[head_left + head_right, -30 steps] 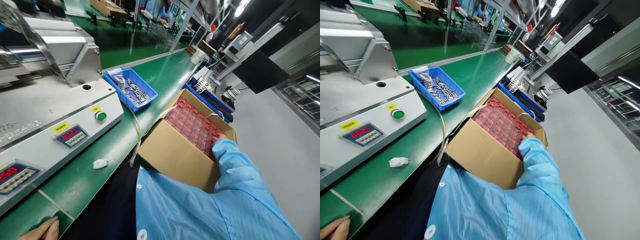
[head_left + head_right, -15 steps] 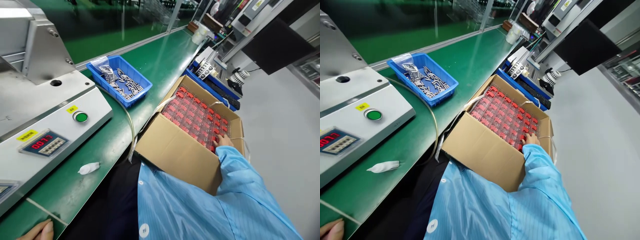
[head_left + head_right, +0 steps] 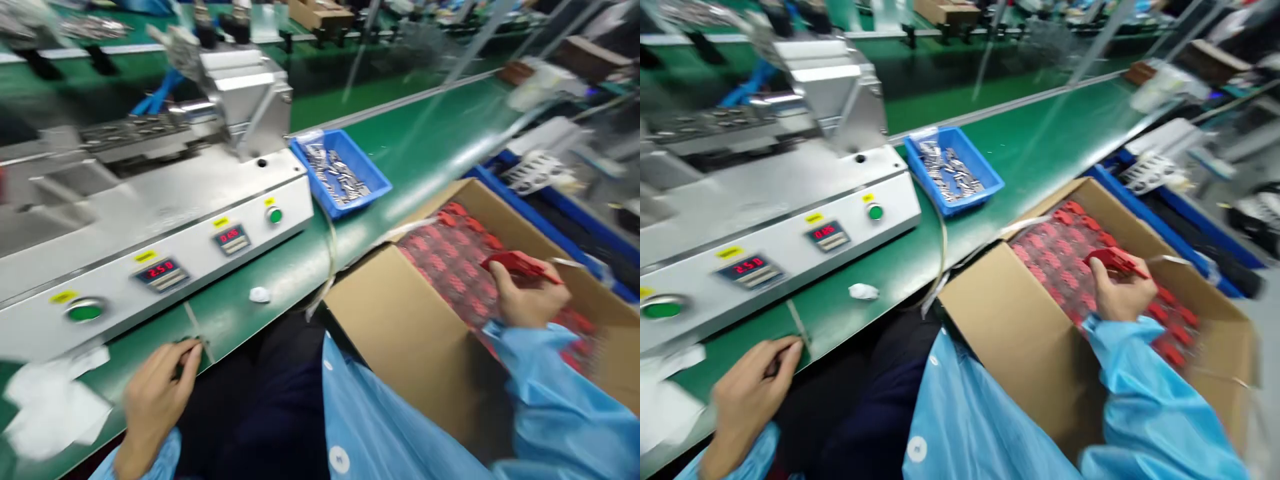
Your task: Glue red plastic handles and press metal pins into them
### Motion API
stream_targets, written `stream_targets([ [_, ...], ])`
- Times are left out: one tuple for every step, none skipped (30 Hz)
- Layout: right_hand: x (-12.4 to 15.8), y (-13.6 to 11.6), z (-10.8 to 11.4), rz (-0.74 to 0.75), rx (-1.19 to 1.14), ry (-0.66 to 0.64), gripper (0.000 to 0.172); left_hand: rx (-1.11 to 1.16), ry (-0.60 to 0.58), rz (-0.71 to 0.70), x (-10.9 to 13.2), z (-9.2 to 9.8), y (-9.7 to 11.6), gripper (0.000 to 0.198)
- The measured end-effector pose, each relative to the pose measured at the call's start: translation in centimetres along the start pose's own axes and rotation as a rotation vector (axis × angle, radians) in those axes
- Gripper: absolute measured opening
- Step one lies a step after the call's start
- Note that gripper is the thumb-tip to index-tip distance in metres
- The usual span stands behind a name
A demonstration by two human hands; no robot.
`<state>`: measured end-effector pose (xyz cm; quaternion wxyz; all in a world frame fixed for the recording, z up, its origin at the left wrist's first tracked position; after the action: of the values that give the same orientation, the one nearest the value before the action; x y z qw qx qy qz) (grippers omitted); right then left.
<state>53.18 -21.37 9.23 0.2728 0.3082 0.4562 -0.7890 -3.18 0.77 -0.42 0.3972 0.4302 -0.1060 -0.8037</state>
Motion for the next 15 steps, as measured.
stream_targets([
  [0.9, -3.1, -1.7, 0.023, -0.083, -0.038, 0.039, -0.031, -0.008, -0.006, -0.4, -0.2, 0.2, 0.011],
  [2.2, -6.5, -3.2, 0.08, -0.193, -0.138, 0.036, -0.042, -0.004, 0.011, -0.7, -0.3, 0.3, 0.013],
  [3.7, -10.1, -4.6, 0.154, -0.304, -0.314, 0.03, -0.037, 0.005, 0.04, -0.9, -0.4, 0.4, 0.015],
  [5.5, -13.5, -5.6, 0.223, -0.409, -0.473, 0.021, -0.024, 0.017, 0.079, -1.1, -0.5, 0.5, 0.016],
  [7.4, -16.7, -6.5, 0.28, -0.527, -0.62, 0.012, -0.002, 0.031, 0.124, -1.3, -0.5, 0.7, 0.017],
  [9.5, -19.7, -7.3, 0.328, -0.65, -0.794, 0.006, 0.039, 0.04, 0.17, -1.3, -0.4, 1.0, 0.017],
  [11.6, -22.3, -8.0, 0.345, -0.772, -0.914, 0.006, 0.098, 0.041, 0.215, -1.3, -0.4, 1.4, 0.017],
  [13.7, -24.6, -8.6, 0.344, -0.882, -1.002, 0.008, 0.176, 0.033, 0.25, -1.3, -0.4, 2.0, 0.019],
  [15.6, -26.6, -9.2, 0.335, -0.97, -1.064, 0.01, 0.265, 0.018, 0.272, -1.3, -0.3, 2.7, 0.025],
  [17.4, -28.1, -9.8, 0.324, -1.042, -1.106, 0.011, 0.349, -0.001, 0.284, -1.3, -0.3, 3.3, 0.031],
  [18.9, -29.4, -10.2, 0.317, -1.103, -1.136, 0.012, 0.415, -0.016, 0.292, -1.2, -0.2, 3.9, 0.036],
  [20.2, -30.3, -10.5, 0.315, -1.15, -1.16, 0.014, 0.454, -0.024, 0.305, -1.1, -0.1, 4.3, 0.04],
  [21.1, -30.8, -10.6, 0.317, -1.187, -1.18, 0.015, 0.467, -0.025, 0.322, -1.0, 0.0, 4.5, 0.04],
  [21.8, -31.0, -10.6, 0.321, -1.206, -1.194, 0.017, 0.456, -0.022, 0.342, -0.9, 0.0, 4.6, 0.038],
  [22.2, -31.0, -10.5, 0.326, -1.203, -1.197, 0.018, 0.43, -0.019, 0.359, -0.8, 0.0, 4.6, 0.035],
])
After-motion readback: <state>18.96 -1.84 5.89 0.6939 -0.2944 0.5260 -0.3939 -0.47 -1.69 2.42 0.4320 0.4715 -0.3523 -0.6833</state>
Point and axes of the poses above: each hand's wrist, its own x-axis away from the middle knuckle, its own z-axis out of the back of the hand, y = z × x, the point moved 2 cm from there along -x, towards the middle knuckle, and after that the axes turned 14 degrees about y, right-handed, at the moved point
